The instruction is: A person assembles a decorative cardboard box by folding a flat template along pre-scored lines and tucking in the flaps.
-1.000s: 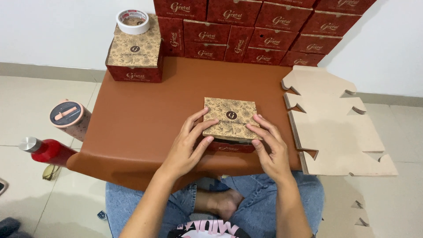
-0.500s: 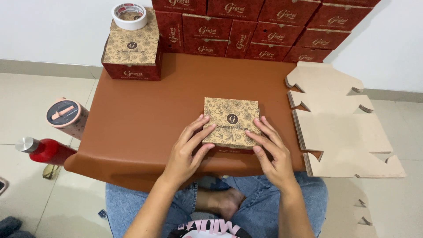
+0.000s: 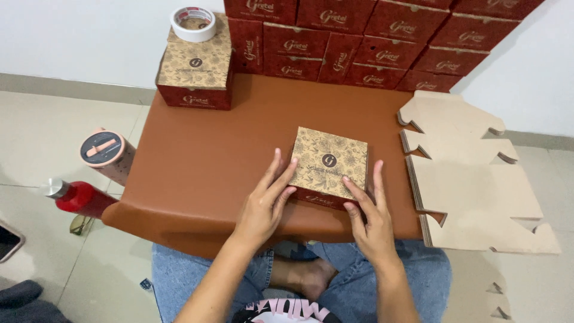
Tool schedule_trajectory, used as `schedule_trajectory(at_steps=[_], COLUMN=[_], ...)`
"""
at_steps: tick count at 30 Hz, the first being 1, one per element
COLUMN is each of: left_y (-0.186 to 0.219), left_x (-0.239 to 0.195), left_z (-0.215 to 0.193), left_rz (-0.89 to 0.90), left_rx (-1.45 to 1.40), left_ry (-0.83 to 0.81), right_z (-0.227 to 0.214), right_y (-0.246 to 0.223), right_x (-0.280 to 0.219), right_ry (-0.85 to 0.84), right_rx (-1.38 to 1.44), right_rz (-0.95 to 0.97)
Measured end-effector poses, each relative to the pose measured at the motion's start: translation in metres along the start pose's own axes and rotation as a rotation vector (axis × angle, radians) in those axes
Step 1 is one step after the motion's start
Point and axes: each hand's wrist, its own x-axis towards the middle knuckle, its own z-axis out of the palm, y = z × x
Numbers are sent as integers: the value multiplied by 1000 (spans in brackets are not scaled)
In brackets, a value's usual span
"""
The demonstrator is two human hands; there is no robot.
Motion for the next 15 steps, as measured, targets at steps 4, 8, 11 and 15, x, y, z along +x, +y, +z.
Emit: schedule_trajectory(at_steps=[4,8,11,15], left_y=[7,1,-3,6], left_x=[1,-5,-7,-1], left_z=[0,2,-2,-29], left_rz=[-111,-202,-149,-259], left_rx=[-14,-43,-32,-125], left_ry=[-11,-109,-89,-66], right_z=[-2,-2,1,11], right_y=[-6,-7,-12,-29], right_x=[-1,-2,0,14], right_ry=[-40,-38,-31,-24], right_rx=[-13,13,0,36], right_rz=[104,77,91,105])
